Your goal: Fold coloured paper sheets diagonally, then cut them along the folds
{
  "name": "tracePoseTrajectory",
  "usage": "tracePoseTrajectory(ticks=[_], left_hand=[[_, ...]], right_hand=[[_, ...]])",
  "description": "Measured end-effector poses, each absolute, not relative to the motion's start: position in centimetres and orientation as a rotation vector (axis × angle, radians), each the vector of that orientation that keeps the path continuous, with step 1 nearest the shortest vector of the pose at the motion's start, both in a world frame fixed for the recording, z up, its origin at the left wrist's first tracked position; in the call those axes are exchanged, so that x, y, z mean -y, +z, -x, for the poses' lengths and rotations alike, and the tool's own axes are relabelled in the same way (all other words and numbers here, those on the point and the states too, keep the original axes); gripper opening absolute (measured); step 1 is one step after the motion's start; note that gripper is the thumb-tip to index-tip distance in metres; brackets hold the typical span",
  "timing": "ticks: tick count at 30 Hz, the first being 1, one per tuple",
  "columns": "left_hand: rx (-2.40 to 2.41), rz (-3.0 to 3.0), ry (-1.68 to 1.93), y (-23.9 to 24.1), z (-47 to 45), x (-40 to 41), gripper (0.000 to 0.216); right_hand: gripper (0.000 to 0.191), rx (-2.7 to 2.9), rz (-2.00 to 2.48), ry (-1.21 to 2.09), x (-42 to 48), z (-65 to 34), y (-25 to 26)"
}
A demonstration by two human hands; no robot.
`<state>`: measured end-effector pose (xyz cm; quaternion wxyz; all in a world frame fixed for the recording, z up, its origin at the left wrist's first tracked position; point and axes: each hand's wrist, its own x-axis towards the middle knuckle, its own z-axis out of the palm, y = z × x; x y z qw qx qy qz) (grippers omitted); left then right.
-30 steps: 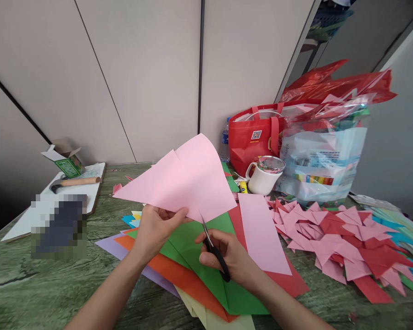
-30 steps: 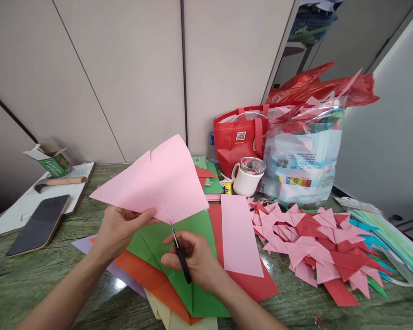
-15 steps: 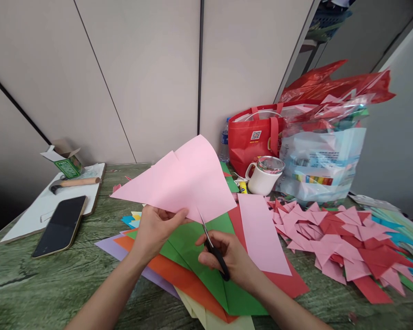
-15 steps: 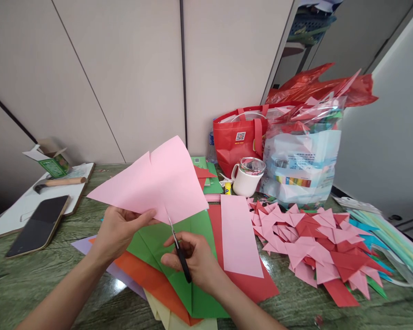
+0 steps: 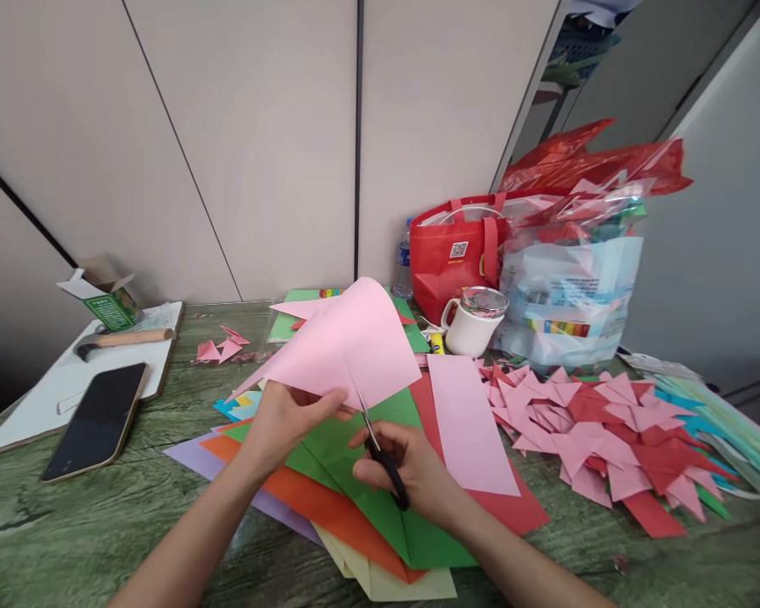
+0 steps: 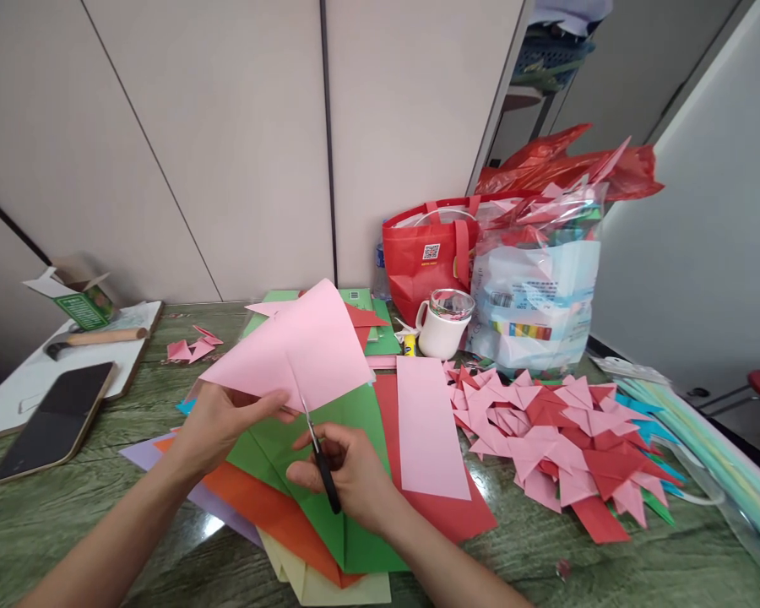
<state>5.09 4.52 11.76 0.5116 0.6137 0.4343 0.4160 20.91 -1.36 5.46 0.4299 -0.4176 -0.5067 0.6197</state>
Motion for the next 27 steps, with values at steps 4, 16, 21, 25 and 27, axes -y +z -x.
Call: tracePoseTrajectory(ticks=[4, 16, 21, 25, 27], left_hand=[[-0.994, -1.517, 0.919, 12.0, -5.2, -4.3, 0.018], [-0.914, -1.587, 0.788, 11.8, -5.1, -4.1, 0.018], [-0.908, -1.625, 0.764, 11.7, -5.1, -4.0, 0.019], [-0.914, -1.654, 0.759, 11.7, -5.1, -4.0, 0.024], [-0.916, -1.665, 0.755, 11.7, -5.1, -4.0, 0.025]], right_hand=[[0.049, 1.265, 1.008, 1.542, 1.5, -20.8, 5.7], [0.049, 1.312, 0.921, 1.488, 1.7, -20.3, 6.5], [0.050, 1.332, 0.929, 1.475, 1.7, -20.2, 6.6], [0.051, 1.340, 0.942, 1.476, 1.8, -20.3, 6.7], [0.051, 1.341, 0.941, 1.485, 1.8, -20.3, 6.7]])
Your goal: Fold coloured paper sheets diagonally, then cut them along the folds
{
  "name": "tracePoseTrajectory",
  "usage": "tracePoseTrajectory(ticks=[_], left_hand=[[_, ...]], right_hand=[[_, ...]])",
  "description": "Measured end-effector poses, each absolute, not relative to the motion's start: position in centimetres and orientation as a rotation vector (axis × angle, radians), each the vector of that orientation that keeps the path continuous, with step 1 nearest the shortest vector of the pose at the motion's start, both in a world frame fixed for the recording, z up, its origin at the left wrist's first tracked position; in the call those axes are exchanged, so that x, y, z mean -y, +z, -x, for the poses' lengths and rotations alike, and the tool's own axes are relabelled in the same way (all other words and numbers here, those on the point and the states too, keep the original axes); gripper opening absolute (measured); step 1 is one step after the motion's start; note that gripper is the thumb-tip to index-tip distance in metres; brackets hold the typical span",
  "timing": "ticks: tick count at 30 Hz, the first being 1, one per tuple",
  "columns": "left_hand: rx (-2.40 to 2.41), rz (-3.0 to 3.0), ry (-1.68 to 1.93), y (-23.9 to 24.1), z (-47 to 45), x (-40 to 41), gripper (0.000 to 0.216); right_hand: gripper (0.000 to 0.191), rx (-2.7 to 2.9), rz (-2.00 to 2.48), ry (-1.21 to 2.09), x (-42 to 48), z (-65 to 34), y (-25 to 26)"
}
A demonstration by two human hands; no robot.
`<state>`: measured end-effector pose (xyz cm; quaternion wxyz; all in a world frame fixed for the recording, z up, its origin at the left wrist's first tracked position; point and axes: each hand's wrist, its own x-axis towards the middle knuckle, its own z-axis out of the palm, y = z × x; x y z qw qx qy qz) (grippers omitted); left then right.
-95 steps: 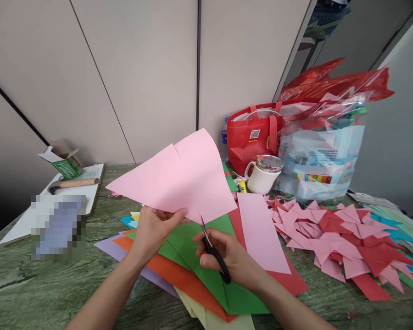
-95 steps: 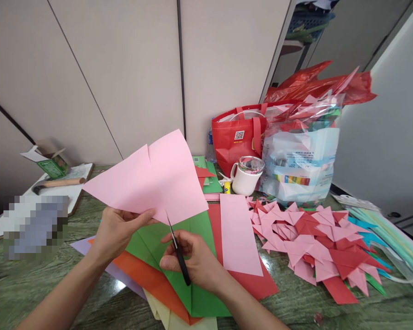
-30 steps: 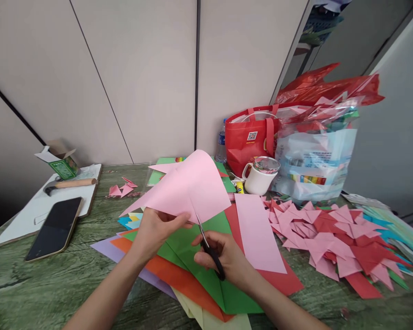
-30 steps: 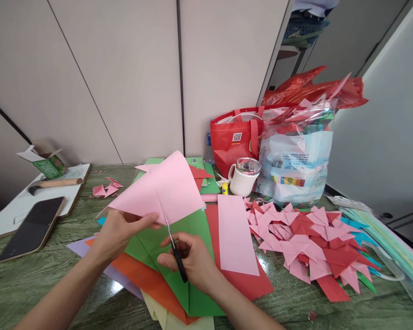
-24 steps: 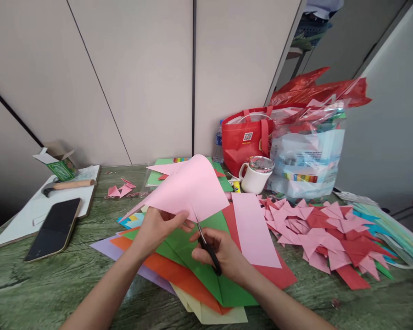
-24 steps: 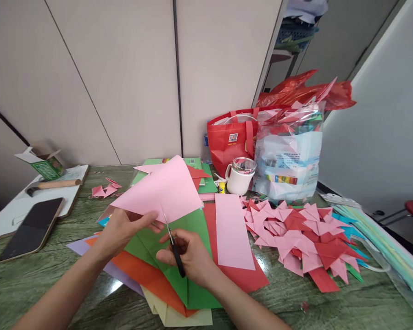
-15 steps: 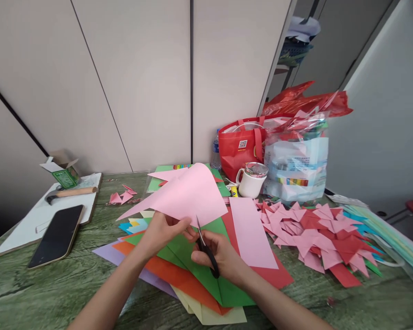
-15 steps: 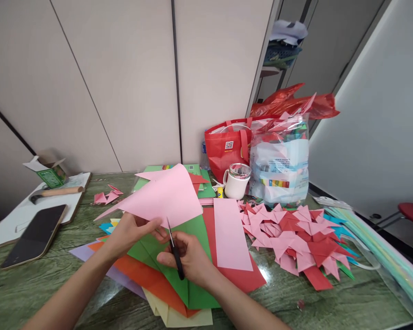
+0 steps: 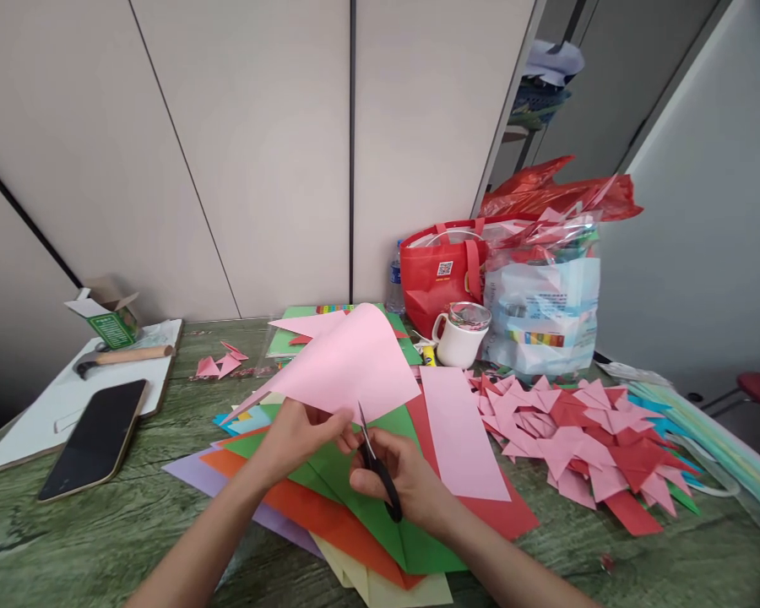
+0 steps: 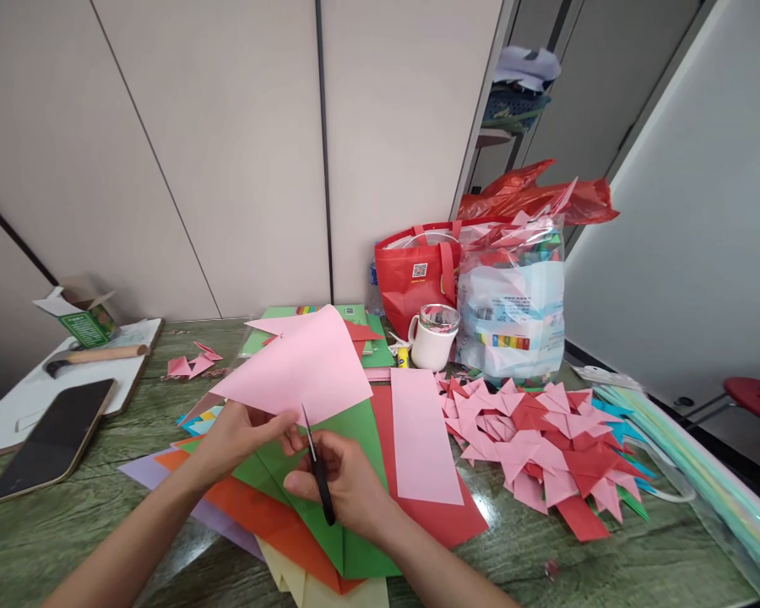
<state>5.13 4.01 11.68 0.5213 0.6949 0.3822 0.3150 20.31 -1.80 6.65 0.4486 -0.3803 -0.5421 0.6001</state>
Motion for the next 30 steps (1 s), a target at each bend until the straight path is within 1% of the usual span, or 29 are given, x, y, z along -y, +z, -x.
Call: tracePoseTrajectory(ticks=[16, 30], left_hand=[[-0.964, -1.626, 0.802, 11.4, -5.3, -3.9, 0.015], [-0.956, -1.623, 0.775, 11.3, -5.2, -3.9, 0.016]], right_hand=[[0.048, 1.299, 0.949, 1.531, 1.9, -20.3, 6.0], [0.044, 1.289, 0.928, 1.509, 1.8, -20.4, 5.4]])
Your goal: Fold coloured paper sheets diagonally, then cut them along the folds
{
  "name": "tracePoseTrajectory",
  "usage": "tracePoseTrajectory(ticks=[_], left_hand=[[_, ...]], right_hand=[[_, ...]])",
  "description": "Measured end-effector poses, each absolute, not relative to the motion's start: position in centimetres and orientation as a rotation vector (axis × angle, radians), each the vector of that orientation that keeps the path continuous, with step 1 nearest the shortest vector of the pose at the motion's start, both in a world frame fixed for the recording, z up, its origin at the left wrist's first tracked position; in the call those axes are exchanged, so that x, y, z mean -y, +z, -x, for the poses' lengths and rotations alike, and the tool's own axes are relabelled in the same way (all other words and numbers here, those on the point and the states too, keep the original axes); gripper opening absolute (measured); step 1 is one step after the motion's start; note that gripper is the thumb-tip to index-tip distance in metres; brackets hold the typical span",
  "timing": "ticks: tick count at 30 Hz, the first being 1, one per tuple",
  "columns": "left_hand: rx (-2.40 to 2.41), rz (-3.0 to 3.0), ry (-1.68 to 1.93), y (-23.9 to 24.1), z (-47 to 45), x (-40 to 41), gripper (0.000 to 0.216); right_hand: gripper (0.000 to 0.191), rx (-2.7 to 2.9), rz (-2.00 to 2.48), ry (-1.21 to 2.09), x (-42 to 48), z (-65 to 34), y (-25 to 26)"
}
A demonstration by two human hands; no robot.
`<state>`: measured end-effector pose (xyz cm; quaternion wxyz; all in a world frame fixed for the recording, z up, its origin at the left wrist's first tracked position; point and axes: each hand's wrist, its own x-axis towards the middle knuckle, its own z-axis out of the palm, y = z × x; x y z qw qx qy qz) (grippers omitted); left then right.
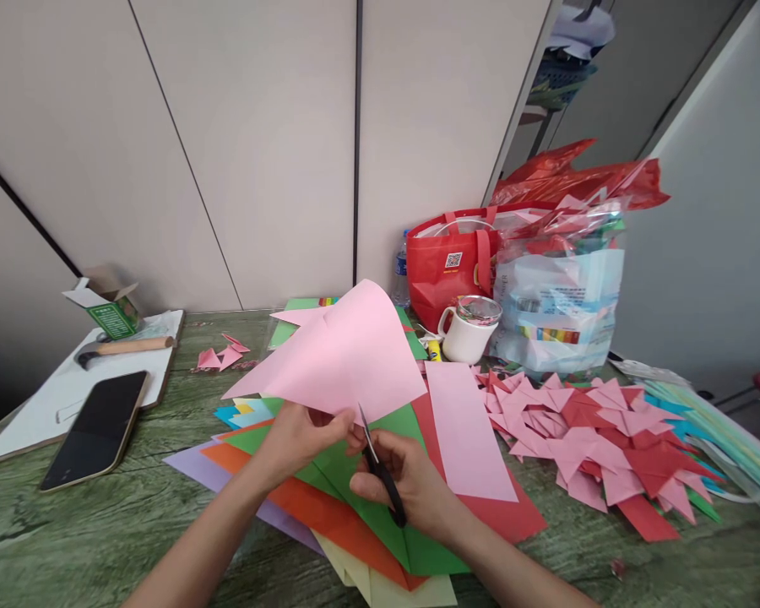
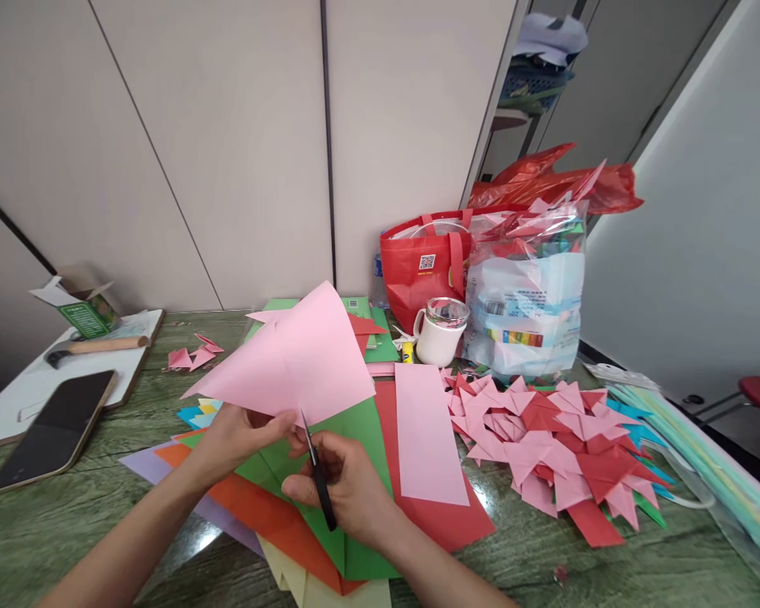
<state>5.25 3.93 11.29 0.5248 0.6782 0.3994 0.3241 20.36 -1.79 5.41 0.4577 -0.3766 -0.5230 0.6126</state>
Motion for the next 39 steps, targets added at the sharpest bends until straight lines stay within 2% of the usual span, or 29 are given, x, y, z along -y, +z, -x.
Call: tracePoseTrajectory(ticks=[39], left_hand=[[-0.962, -1.637, 0.778, 11.50, -5.01, -4.22, 0.015]], right_hand=[[0.041, 1.291, 0.997, 1.498, 1.99, -20.33, 5.29]])
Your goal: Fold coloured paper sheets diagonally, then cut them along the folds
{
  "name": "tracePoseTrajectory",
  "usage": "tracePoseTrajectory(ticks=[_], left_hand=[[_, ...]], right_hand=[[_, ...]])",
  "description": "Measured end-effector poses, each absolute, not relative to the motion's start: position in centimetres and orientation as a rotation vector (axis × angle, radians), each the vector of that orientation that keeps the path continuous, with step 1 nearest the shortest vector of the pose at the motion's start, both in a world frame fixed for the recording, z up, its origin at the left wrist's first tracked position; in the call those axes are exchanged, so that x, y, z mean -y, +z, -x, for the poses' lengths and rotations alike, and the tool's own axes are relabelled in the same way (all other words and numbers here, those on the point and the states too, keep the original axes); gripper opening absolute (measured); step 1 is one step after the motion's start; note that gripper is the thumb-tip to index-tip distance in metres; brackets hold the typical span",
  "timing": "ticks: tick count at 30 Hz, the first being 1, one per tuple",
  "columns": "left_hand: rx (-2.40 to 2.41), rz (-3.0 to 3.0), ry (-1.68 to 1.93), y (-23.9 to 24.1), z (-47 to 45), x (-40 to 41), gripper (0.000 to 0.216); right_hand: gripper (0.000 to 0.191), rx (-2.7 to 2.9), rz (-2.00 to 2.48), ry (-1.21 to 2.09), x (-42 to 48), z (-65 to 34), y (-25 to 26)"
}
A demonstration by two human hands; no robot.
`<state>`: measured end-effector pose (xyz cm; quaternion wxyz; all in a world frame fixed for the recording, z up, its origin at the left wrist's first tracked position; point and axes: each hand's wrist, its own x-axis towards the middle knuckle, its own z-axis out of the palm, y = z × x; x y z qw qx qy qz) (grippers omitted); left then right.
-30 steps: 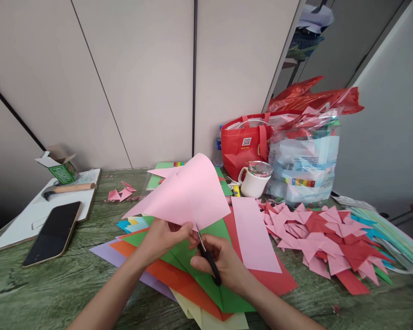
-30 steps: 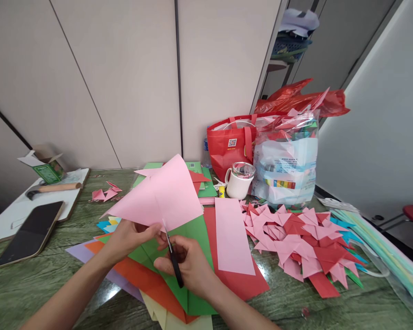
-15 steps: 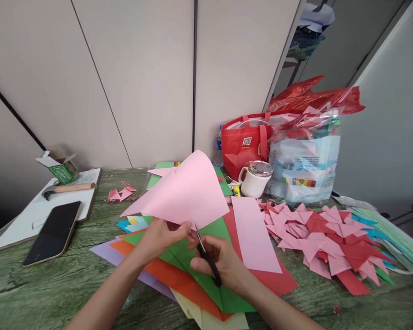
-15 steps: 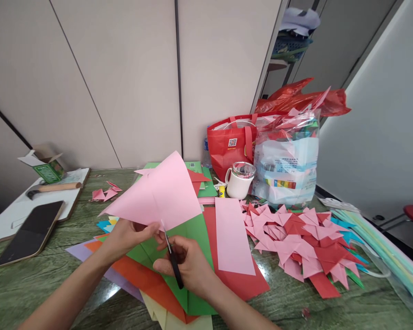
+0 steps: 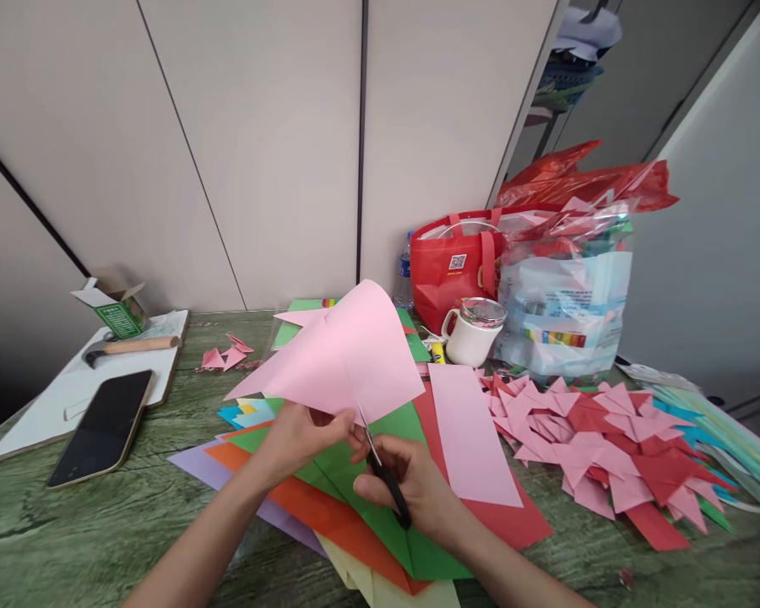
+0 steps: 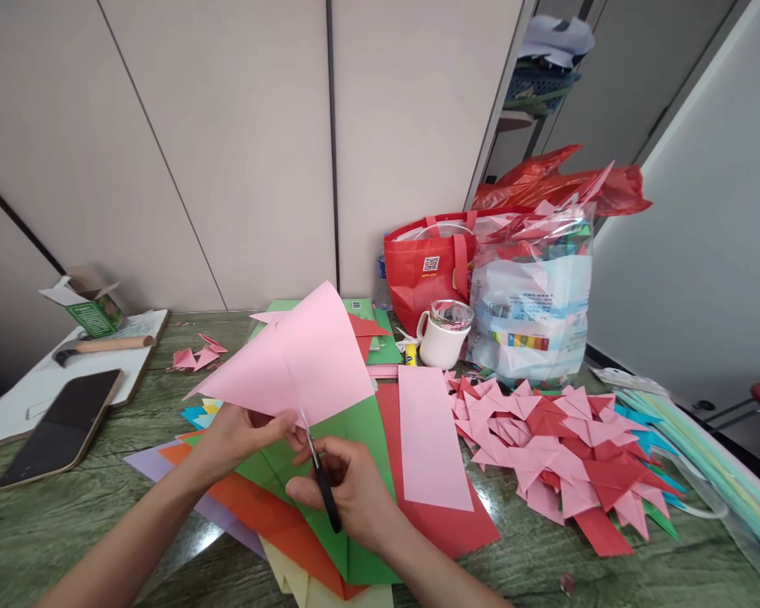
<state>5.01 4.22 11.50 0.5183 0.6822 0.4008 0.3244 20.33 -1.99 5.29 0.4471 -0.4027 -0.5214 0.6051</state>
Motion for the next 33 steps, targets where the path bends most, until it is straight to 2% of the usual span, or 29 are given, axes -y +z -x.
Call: tracePoseTrajectory(ticks=[10, 22, 33], left_hand=[[-0.933, -1.611, 0.750, 11.7, -5.1, -4.2, 0.017], [-0.881, -1.511, 0.649, 11.5, -5.3, -3.7, 0.016], [-0.869, -1.512, 0.643, 11.3, -5.1, -3.8, 0.016]], right_hand=[[0.047, 1.268, 1.040, 1.503, 1.9, -20.1, 5.3], [0.049, 1.253, 0.858, 1.522, 1.9, -20.1, 6.5], [0.045, 1.288, 0.878, 1.492, 2.0, -20.1, 6.0]])
